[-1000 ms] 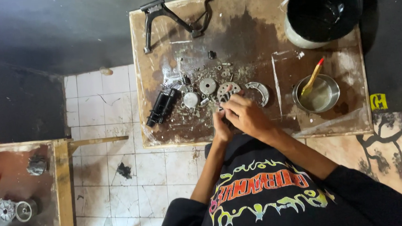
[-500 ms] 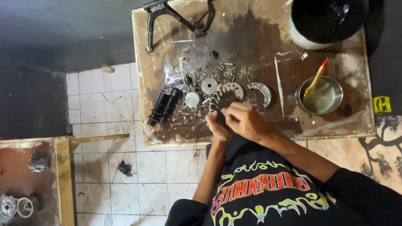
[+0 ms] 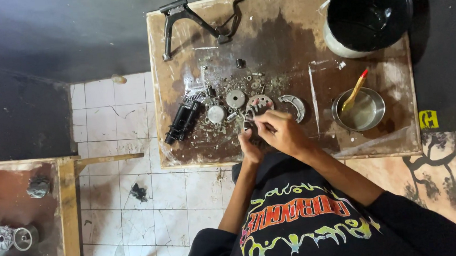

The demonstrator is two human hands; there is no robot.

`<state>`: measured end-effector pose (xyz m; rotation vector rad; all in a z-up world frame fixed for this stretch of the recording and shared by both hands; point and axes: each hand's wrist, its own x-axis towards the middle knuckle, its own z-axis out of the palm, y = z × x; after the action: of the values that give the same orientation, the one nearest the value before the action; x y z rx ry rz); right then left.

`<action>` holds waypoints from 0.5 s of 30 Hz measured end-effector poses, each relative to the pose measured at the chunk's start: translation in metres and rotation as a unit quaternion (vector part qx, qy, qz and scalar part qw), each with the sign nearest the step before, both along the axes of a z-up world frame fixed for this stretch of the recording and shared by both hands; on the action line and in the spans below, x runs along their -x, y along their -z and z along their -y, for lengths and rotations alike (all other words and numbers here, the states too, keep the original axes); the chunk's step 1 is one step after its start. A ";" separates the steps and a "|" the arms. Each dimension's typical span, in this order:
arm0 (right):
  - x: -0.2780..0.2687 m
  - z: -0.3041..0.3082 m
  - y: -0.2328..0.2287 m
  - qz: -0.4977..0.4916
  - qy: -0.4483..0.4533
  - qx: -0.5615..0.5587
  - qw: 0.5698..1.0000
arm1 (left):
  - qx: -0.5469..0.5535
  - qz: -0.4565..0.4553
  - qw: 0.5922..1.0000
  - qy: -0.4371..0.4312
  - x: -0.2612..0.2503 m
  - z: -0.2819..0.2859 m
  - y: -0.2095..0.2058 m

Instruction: The person cleans various disassembled mechanical parts on a workbench. They use a brush to scrub a cylindrical component and a small metal ring, dipping the brush into a container of liquid between cleaning actions. The person handles multiple small metal pieces, including gears and a fan-like part, wiping them with their hands.

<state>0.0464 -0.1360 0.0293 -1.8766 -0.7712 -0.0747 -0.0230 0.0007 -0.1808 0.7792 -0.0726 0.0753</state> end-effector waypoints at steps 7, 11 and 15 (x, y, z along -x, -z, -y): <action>0.008 -0.002 0.001 0.033 -0.011 -0.019 0.999 | 0.088 -0.064 0.994 -0.021 -0.021 0.013 -0.140; 0.008 -0.002 -0.010 -0.032 0.024 -0.024 0.999 | 0.067 -0.029 0.997 -0.024 -0.013 0.007 -0.095; 0.008 -0.006 -0.016 0.009 0.027 -0.018 0.999 | 0.104 -0.079 0.991 -0.040 -0.023 0.010 -0.144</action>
<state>0.0382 -0.1304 0.0453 -1.8643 -0.7267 -0.1394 -0.0004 -0.0096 -0.0365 0.5775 0.1158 0.0947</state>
